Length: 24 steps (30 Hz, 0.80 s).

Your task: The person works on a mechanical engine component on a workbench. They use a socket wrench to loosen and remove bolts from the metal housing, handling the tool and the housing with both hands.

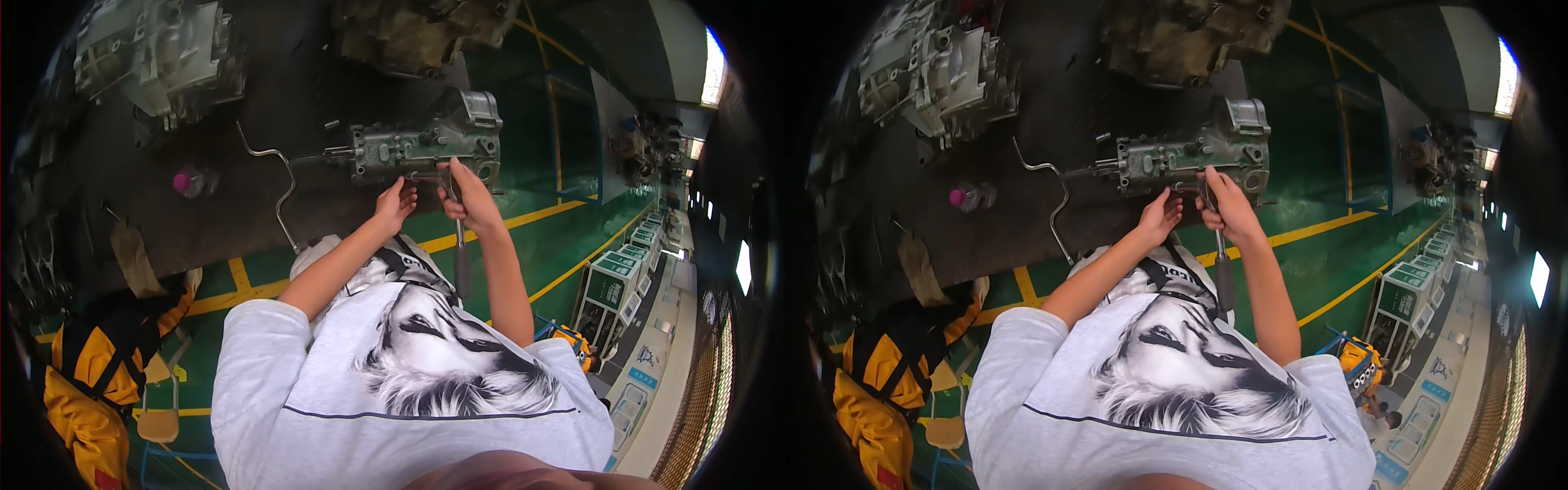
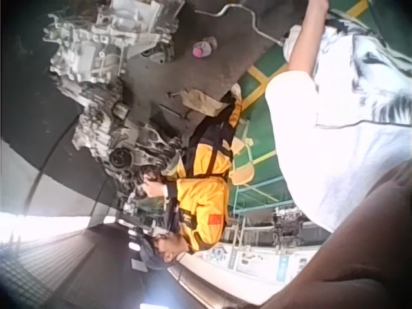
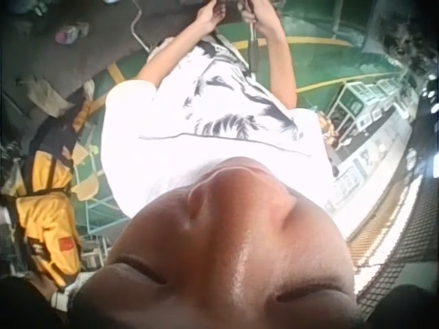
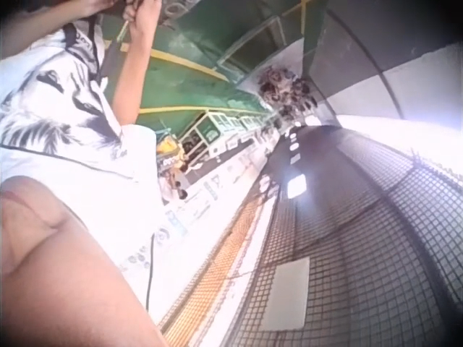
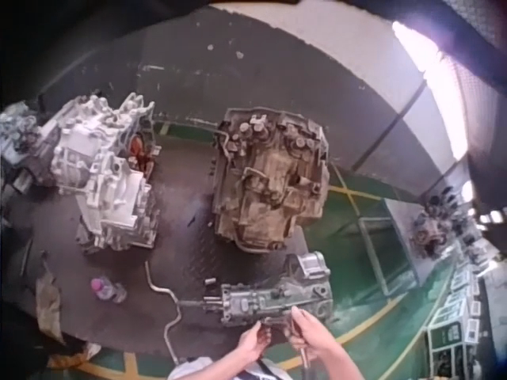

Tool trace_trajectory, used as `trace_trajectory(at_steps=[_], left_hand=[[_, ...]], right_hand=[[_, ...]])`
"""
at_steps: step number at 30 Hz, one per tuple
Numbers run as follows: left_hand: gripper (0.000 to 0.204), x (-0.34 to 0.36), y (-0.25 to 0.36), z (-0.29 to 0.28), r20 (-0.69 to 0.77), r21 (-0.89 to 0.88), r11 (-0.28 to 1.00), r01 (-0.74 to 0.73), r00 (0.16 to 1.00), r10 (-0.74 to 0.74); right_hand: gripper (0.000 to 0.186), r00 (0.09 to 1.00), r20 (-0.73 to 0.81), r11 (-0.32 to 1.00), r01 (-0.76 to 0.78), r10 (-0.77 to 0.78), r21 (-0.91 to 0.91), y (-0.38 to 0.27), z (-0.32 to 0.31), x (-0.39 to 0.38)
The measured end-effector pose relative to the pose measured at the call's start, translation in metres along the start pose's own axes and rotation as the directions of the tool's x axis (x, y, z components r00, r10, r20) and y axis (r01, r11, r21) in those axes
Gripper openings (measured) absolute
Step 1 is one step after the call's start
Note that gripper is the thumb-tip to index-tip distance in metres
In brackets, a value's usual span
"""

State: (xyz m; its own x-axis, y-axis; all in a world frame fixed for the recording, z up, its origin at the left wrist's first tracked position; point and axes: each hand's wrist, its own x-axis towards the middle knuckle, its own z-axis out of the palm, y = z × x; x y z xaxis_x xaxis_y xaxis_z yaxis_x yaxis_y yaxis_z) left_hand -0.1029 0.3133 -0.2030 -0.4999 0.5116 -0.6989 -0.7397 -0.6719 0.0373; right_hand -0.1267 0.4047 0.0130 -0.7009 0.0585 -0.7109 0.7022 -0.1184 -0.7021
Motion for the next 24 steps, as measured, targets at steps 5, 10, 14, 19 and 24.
trace_trajectory(at_steps=[5, 10, 14, 19, 24], left_hand=[[0.054, -0.081, 0.002, 0.039, 0.250, 0.424, 0.890, 0.170, 0.922, -0.295], [0.062, -0.153, -0.001, 0.081, 0.485, 0.755, 0.635, -0.165, 0.792, -0.371], [0.047, -0.170, 0.004, 0.075, 0.390, 0.729, 0.677, -0.100, 0.874, -0.291], [0.029, -0.179, 0.023, 0.049, 0.422, 0.685, 0.702, -0.198, 0.892, -0.160], [0.026, -0.197, 0.037, 0.029, 0.335, 0.662, 0.733, -0.158, 0.937, -0.101]], right_hand=[[0.042, 0.997, -0.054, 0.988, -0.038, 0.046, 0.149, -0.006, -0.027, 0.025], [0.047, 0.989, -0.134, 0.980, 0.093, -0.070, 0.177, -0.001, -0.013, 0.019], [0.044, 0.984, -0.127, 0.984, 0.141, -0.127, 0.111, 0.002, -0.004, 0.014], [0.041, 0.969, -0.115, 0.963, 0.196, -0.219, -0.185, 0.010, -0.002, 0.001], [0.056, 0.985, 0.019, 0.907, 0.168, -0.174, -0.387, 0.022, 0.021, -0.021]])
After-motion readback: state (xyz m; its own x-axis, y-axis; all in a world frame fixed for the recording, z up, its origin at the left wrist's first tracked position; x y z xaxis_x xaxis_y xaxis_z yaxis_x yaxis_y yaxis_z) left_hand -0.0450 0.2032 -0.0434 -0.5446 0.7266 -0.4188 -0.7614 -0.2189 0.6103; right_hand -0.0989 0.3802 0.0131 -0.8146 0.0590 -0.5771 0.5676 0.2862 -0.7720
